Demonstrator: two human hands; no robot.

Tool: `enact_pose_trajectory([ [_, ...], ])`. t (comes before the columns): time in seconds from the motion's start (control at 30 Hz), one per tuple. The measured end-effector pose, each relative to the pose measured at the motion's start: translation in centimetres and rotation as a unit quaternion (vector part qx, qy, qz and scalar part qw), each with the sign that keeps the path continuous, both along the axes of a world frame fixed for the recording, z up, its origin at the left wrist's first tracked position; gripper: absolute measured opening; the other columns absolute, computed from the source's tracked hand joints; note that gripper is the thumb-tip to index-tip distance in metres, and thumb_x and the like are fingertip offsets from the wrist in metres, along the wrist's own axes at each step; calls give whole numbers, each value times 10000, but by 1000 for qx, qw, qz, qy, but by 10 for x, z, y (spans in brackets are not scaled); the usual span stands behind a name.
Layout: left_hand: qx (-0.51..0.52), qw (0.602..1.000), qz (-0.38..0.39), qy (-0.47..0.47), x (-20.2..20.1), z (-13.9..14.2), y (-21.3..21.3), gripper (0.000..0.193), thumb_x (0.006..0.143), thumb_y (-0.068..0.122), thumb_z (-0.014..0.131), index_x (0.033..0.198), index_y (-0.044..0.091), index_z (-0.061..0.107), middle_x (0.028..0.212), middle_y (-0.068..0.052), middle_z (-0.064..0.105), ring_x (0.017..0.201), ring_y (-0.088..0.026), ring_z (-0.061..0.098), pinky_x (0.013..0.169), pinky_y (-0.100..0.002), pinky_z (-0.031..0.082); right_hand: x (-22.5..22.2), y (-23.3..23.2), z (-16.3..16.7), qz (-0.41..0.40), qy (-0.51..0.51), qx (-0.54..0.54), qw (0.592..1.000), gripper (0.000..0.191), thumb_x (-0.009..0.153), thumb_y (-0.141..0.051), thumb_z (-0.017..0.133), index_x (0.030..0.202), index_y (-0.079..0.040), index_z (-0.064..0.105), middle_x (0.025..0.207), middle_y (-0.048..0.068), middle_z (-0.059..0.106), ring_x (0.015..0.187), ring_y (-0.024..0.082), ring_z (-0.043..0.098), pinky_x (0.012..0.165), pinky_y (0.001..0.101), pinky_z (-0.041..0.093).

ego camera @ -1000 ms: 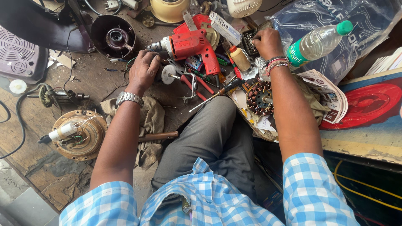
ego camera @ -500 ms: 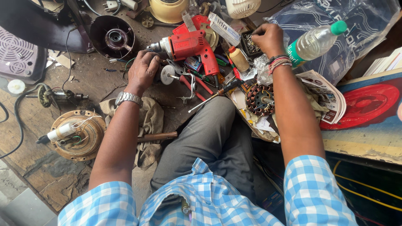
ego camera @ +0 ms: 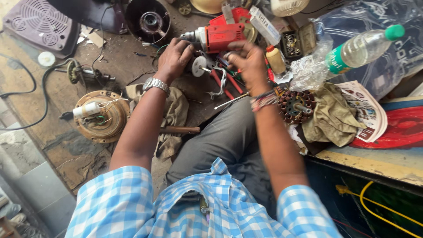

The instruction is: The person uses a screwdriver to adjust components on a small electric motor held in the left hand. They then use a power drill to tighten or loosen parts on the motor while seated at a cluttered workbench.

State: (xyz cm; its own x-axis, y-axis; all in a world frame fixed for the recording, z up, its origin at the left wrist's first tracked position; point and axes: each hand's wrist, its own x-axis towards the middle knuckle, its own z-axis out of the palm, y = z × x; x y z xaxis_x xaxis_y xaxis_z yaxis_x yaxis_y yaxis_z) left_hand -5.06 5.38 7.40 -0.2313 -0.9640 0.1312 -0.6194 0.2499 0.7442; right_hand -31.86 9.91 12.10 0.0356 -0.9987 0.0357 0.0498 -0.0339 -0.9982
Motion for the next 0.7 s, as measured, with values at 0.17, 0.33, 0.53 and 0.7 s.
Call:
enact_pose_trajectory([
  [0.17,1,1000,3,-4,-2,0,0,384,1032,478,498,1176,190,707,1277,-66,606,1158,-335,605,916,-449,481,43,33,-56,-90,-72,-3,993,150,961,3,689,1102,39,726,974,105,782,766,116,720,702,243,600],
  [0.33,-6,1000,2,-3,-1,0,2,385,1038,475,499,1177,181,705,1265,-69,609,1157,-331,612,928,-445,488,51,50,-71,-119,17,-46,992,147,973,-39,712,1108,16,735,963,88,784,764,75,695,632,204,541],
  [0.53,-16,1000,-5,4,-1,1,1,399,1028,467,512,1175,162,723,1300,-78,600,1181,-329,601,942,-441,485,57,53,-61,-91,61,-69,992,124,969,-62,734,1088,-26,748,944,36,772,788,50,692,617,196,545],
  [0.7,-4,1000,1,0,0,0,1,411,1026,474,497,1189,171,723,1320,-65,602,1187,-320,602,946,-440,484,62,53,-54,-133,150,-69,977,139,917,-83,790,1055,-64,785,906,38,782,719,57,673,578,212,531],
])
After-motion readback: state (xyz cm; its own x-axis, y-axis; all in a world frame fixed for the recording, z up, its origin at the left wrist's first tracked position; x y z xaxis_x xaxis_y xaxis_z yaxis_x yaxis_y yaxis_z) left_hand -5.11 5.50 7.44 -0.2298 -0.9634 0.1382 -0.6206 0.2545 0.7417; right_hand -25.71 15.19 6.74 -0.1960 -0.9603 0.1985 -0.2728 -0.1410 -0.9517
